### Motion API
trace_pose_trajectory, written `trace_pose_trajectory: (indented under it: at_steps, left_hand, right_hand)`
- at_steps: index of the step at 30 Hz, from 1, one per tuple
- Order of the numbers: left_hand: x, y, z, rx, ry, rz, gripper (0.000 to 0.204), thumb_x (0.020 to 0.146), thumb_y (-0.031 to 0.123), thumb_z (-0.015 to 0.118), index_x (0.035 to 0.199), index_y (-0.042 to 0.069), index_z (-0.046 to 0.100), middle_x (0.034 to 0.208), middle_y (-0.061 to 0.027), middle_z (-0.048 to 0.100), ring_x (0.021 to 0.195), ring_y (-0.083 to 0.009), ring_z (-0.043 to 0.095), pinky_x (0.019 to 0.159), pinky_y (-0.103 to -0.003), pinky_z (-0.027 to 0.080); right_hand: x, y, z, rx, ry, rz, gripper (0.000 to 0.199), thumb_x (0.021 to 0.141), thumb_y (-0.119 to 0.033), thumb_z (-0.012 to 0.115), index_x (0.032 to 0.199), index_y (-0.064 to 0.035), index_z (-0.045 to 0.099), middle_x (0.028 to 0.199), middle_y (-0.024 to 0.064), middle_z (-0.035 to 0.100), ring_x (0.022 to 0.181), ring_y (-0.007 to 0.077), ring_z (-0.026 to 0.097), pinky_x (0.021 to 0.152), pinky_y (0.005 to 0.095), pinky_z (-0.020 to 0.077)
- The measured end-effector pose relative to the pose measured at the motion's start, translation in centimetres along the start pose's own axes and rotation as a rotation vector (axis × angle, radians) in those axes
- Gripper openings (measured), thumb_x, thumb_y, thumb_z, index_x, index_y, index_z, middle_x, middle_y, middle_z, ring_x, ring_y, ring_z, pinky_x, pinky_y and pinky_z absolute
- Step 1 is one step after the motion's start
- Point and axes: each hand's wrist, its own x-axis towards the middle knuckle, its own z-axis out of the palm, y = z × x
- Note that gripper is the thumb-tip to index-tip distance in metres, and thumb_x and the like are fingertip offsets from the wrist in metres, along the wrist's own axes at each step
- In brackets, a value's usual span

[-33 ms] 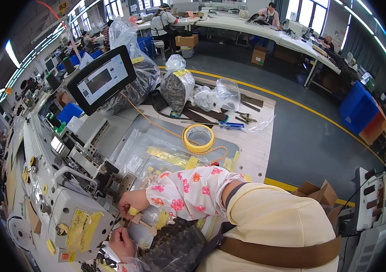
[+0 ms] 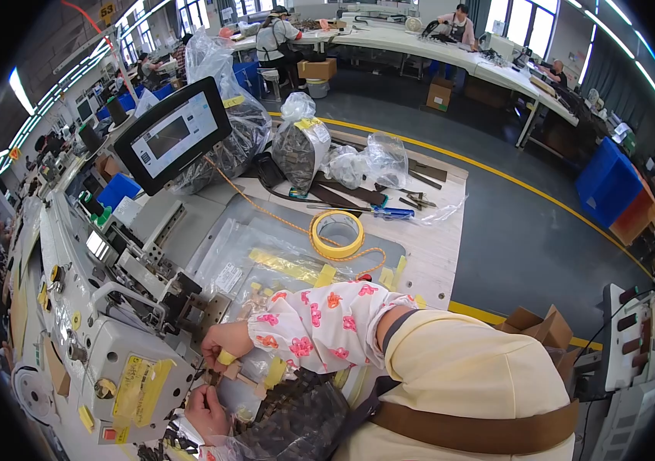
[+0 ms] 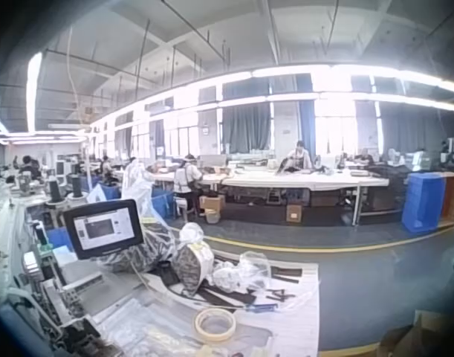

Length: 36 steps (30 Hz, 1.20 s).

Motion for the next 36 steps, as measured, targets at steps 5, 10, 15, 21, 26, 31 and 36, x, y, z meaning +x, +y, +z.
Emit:
trace_pose_trajectory:
  at_steps: [5,10,15,21,26,31,36]
  left_hand:
    - [-0.7,0.3,-0.4,0.026,0.017,0.003,0.013,0.083,0.01,0.052,0.078,-0.001,0.055,0.066,-0.0158,0.054,0.056,-0.032,0.051,0.052,-0.038,0.04]
    - [0.4,0.1,0.2,0.111,0.03,0.084,0.013,0.084,0.012,0.05,0.08,0.001,0.056,0.072,-0.017,0.057,0.066,-0.0374,0.054,0.059,-0.041,0.042]
    - [0.5,0.0,-0.2,-0.02,0.029,-0.051,0.017,0.083,0.017,0.054,0.088,0.002,0.06,0.078,-0.0193,0.061,0.073,-0.0371,0.058,0.062,-0.038,0.046]
    - [-0.2,0.1,-1.3,-0.092,0.04,0.011,0.015,0.087,0.014,0.05,0.089,0.0,0.057,0.068,-0.0129,0.054,0.053,-0.0203,0.051,0.051,-0.03,0.04]
    - [0.2,0.1,-0.5,-0.058,0.037,-0.016,0.015,0.083,0.018,0.054,0.085,0.005,0.06,0.073,-0.0144,0.06,0.064,-0.0334,0.057,0.056,-0.036,0.044]
    - [0.2,0.1,-0.1,-0.014,0.025,-0.036,0.016,0.086,0.016,0.051,0.09,0.002,0.058,0.067,-0.0138,0.055,0.057,-0.0225,0.053,0.054,-0.03,0.041]
    - [0.1,0.1,-0.1,-0.003,0.096,-0.065,0.017,0.084,0.016,0.054,0.09,0.002,0.061,0.063,-0.0124,0.058,0.048,-0.0181,0.055,0.049,-0.028,0.041]
  right_hand:
    - [0.3,0.0,0.6,-0.001,-0.024,-0.003,0.017,0.071,-0.013,0.067,0.079,-0.0002,0.059,0.071,0.0051,0.063,0.065,0.0112,0.059,0.057,0.0259,0.0466]
    - [0.0,-0.2,-0.6,-0.129,0.021,-0.057,0.019,0.07,-0.011,0.065,0.085,-0.0002,0.063,0.076,0.0068,0.065,0.072,0.0127,0.06,0.064,0.0266,0.0482]
    - [-0.1,-1.7,-1.0,-0.168,0.027,0.1,0.024,0.074,-0.013,0.066,0.092,0.0024,0.061,0.081,0.0071,0.064,0.074,0.0124,0.06,0.067,0.0253,0.0482]
    - [0.1,-2.7,0.1,0.049,0.01,0.24,0.02,0.077,-0.008,0.064,0.093,0.0029,0.059,0.08,0.0058,0.062,0.075,0.0111,0.059,0.064,0.0235,0.0473]
    - [-0.3,-1.8,-0.2,0.028,0.038,0.226,0.019,0.077,-0.007,0.064,0.092,0.0025,0.058,0.082,0.0047,0.062,0.073,0.0091,0.058,0.063,0.0226,0.0467]
    - [-0.7,-1.0,1.0,0.042,0.16,0.035,0.017,0.075,-0.005,0.065,0.09,0.0007,0.059,0.082,0.0056,0.061,0.072,0.0123,0.059,0.063,0.0247,0.0471]
    - [-0.8,-2.7,0.4,-0.636,0.102,-0.354,0.012,0.069,-0.001,0.062,0.081,-0.0023,0.062,0.08,0.0113,0.059,0.069,0.0292,0.058,0.061,0.033,0.0468]
